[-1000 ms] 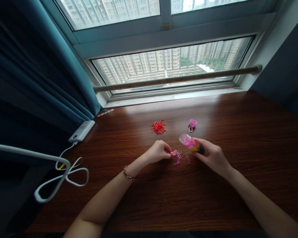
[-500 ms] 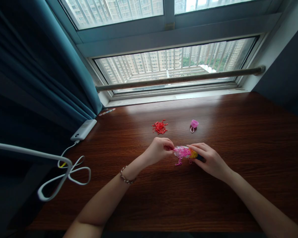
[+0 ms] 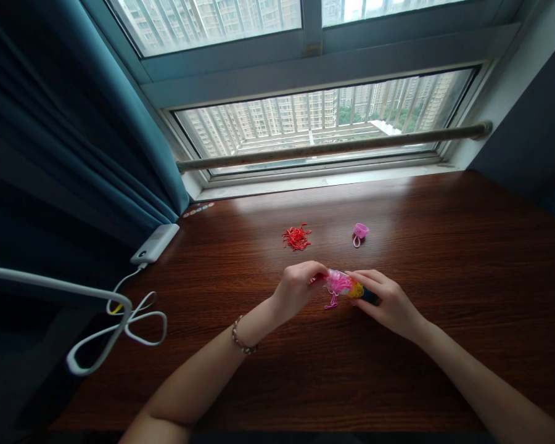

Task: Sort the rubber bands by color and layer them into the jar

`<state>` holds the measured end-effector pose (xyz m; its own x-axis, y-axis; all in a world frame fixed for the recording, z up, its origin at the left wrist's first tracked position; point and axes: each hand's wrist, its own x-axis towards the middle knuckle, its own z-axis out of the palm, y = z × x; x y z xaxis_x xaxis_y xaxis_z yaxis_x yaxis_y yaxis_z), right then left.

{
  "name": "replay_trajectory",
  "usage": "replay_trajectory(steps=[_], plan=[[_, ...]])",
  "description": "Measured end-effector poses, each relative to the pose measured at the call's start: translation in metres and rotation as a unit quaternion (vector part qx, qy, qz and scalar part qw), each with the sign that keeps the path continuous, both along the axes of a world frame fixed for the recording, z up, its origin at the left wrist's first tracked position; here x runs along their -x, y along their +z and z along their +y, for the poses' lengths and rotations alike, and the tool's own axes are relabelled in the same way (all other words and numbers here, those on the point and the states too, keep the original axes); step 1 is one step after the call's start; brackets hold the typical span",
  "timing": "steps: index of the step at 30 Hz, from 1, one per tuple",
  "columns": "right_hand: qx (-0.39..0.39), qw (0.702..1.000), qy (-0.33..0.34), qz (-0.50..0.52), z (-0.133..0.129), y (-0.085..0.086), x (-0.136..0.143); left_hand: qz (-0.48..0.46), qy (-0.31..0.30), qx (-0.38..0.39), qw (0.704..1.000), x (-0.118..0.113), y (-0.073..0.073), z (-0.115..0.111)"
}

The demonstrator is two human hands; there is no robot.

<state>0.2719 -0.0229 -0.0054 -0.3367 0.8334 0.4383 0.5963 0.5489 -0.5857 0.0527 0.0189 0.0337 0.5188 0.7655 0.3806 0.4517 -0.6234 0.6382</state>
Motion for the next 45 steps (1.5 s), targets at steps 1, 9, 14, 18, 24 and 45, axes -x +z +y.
replay_trajectory(steps=[1,9,14,18,24,45], plan=[[0.004,1.0,0.0,0.006,0.0,0.0,0.0,0.006,-0.007,-0.015,1.0,0.0,-0.001,-0.001],[0.03,0.999,0.0,0.039,0.001,0.001,-0.002,0.072,0.003,-0.159,0.985,0.004,0.007,0.001],[0.052,0.997,0.001,0.062,0.001,0.004,-0.002,0.101,0.012,-0.146,0.984,0.006,0.018,0.002],[0.063,0.995,-0.004,0.075,0.001,0.007,-0.002,0.097,-0.016,-0.111,0.989,0.008,0.027,0.003],[0.075,0.994,0.002,0.083,0.001,0.008,-0.002,0.015,0.002,-0.077,0.997,0.008,0.026,0.003],[0.063,0.994,0.007,0.085,-0.001,0.009,-0.001,0.11,-0.11,-0.02,0.988,0.008,0.026,0.005]])
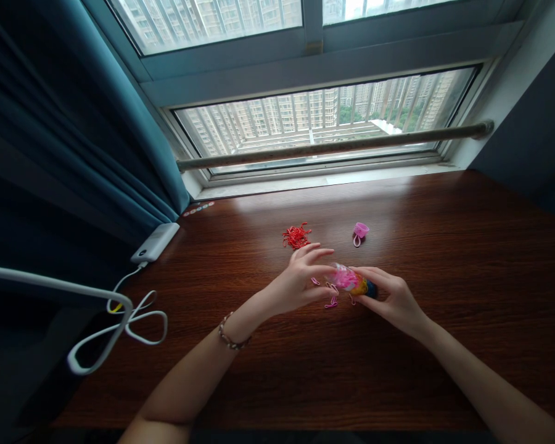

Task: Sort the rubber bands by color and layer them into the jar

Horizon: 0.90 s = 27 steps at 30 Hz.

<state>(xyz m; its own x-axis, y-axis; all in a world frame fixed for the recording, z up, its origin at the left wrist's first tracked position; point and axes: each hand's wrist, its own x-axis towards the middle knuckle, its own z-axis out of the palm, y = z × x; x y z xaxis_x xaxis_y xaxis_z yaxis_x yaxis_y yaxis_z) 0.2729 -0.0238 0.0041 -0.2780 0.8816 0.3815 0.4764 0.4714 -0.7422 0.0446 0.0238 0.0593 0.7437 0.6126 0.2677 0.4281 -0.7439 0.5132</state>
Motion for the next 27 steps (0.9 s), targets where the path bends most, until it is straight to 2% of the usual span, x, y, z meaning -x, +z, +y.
replay_trajectory(steps=[4,6,8,10,13,15,18,22,27], plan=[[-0.002,0.999,-0.024,0.031,0.001,0.009,-0.003,-0.073,-0.01,0.048,0.996,0.013,0.018,0.007],[-0.005,0.998,-0.036,0.043,0.002,0.01,-0.003,-0.068,0.022,0.071,0.995,0.018,0.02,0.011],[-0.007,0.998,-0.045,0.049,0.002,0.009,-0.004,-0.001,0.095,0.084,0.992,0.024,0.016,0.015],[-0.006,0.997,-0.05,0.051,0.002,0.008,-0.003,0.117,0.171,0.087,0.974,0.028,0.004,0.019],[-0.005,0.997,-0.051,0.051,0.002,0.007,-0.003,0.265,0.213,0.084,0.937,0.03,-0.019,0.023],[-0.006,0.998,-0.052,0.048,0.002,0.007,-0.003,0.282,0.208,0.085,0.933,0.027,-0.033,0.025],[-0.007,0.998,-0.052,0.042,0.002,0.007,-0.004,0.226,0.172,0.101,0.954,0.017,-0.044,0.024],[-0.006,0.998,-0.053,0.036,0.002,0.006,-0.004,0.14,0.086,0.126,0.978,0.005,-0.048,0.019],[-0.007,0.998,-0.047,0.038,0.001,0.008,-0.002,0.085,0.021,0.166,0.982,-0.001,-0.048,0.011]])
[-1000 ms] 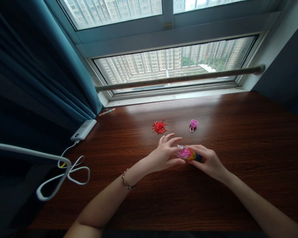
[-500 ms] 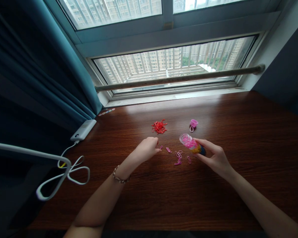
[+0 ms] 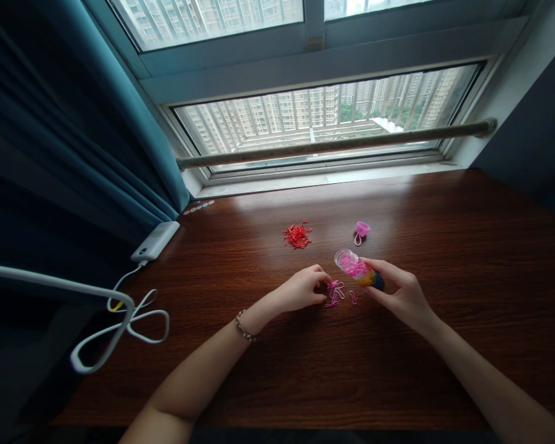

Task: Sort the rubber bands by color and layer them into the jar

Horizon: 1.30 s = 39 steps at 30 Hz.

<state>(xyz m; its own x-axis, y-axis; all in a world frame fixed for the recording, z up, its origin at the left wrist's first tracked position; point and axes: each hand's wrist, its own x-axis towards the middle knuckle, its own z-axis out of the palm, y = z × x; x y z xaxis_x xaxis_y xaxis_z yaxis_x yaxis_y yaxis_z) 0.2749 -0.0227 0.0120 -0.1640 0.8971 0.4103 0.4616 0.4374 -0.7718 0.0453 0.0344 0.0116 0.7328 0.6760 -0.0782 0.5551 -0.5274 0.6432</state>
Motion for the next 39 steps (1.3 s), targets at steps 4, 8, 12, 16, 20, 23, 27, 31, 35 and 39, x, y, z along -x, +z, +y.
replay_trajectory(steps=[4,8,12,16,20,23,27,31,35,39], plan=[[-0.007,1.0,-0.002,0.001,0.0,0.002,0.001,-0.018,-0.006,-0.008,1.0,-0.003,-0.002,-0.002],[-0.012,1.0,-0.003,0.001,0.0,0.002,0.001,-0.025,0.009,-0.033,0.999,-0.008,-0.007,-0.005],[-0.012,1.0,0.0,-0.002,0.0,0.003,0.002,-0.026,0.009,-0.058,0.998,-0.013,-0.01,-0.009],[-0.014,1.0,0.003,-0.006,0.0,0.003,0.002,-0.033,0.018,-0.089,0.995,-0.016,-0.012,-0.012],[-0.015,1.0,0.005,-0.012,0.0,0.003,0.003,-0.008,0.038,-0.125,0.991,-0.02,-0.016,-0.014],[-0.014,1.0,0.004,-0.011,0.0,0.003,0.004,0.006,0.045,-0.147,0.988,-0.023,-0.019,-0.015],[-0.013,1.0,-0.003,-0.016,0.001,0.004,0.001,-0.013,0.05,-0.127,0.991,-0.02,-0.016,-0.011],[-0.013,0.998,-0.009,-0.057,0.007,0.0,-0.01,-0.089,0.095,-0.039,0.991,-0.005,-0.004,0.003],[-0.038,0.99,-0.019,-0.132,0.011,-0.009,-0.017,-0.159,0.129,0.003,0.979,0.007,0.011,0.013],[-0.052,0.984,-0.005,-0.169,0.009,-0.012,-0.013,-0.172,0.117,-0.051,0.977,0.008,0.023,0.009]])
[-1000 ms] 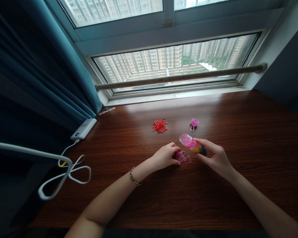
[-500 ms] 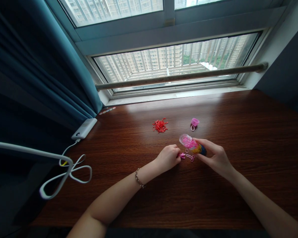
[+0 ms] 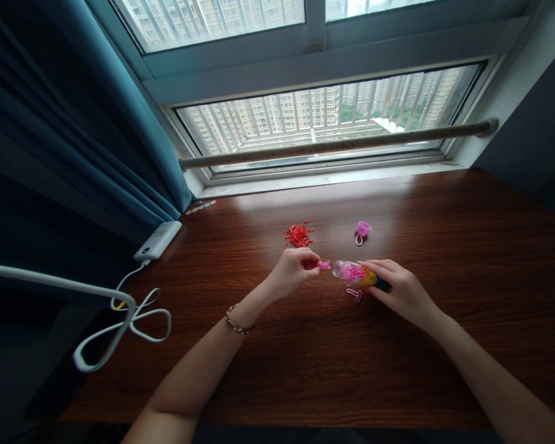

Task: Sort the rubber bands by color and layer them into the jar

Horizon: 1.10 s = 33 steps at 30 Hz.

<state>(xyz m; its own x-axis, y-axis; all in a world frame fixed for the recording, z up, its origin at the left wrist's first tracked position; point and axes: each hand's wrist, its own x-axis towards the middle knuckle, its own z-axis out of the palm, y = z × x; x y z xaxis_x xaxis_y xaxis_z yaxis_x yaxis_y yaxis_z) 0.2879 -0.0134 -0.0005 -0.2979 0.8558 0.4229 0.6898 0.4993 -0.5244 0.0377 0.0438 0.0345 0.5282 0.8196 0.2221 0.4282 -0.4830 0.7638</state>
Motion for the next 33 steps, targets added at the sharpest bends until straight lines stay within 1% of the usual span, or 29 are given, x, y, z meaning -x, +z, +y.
replay_trajectory(steps=[3,7,9,11,14,19,22,24,27,33], plan=[[-0.008,1.0,0.011,0.003,-0.002,0.002,0.004,0.026,-0.019,-0.04,0.999,-0.005,0.003,-0.007],[-0.018,0.999,0.03,0.002,-0.003,0.003,0.007,0.042,-0.047,-0.069,0.996,-0.012,0.002,-0.013],[-0.019,0.999,0.046,-0.005,-0.003,0.001,0.007,0.044,-0.05,-0.082,0.994,-0.013,0.002,-0.015],[-0.016,0.998,0.054,-0.004,-0.003,0.0,0.008,0.051,-0.037,-0.092,0.994,-0.015,0.001,-0.017],[-0.003,0.999,0.048,0.01,-0.004,-0.002,0.009,0.067,0.0,-0.112,0.992,-0.016,0.0,-0.02],[0.013,0.999,0.034,0.036,-0.005,-0.001,0.01,0.078,0.002,-0.205,0.976,-0.015,0.0,-0.021],[0.018,0.998,0.027,0.051,-0.006,0.001,0.01,0.082,0.012,-0.213,0.974,-0.015,0.004,-0.02],[0.017,0.998,0.02,0.061,-0.006,0.002,0.011,0.082,-0.006,-0.201,0.976,-0.015,0.007,-0.02],[0.012,0.997,0.011,0.08,-0.007,0.005,0.013,0.078,-0.053,-0.184,0.978,-0.015,0.01,-0.021],[0.013,0.995,0.002,0.103,-0.008,0.006,0.017,0.074,-0.142,-0.135,0.978,-0.016,0.007,-0.023]])
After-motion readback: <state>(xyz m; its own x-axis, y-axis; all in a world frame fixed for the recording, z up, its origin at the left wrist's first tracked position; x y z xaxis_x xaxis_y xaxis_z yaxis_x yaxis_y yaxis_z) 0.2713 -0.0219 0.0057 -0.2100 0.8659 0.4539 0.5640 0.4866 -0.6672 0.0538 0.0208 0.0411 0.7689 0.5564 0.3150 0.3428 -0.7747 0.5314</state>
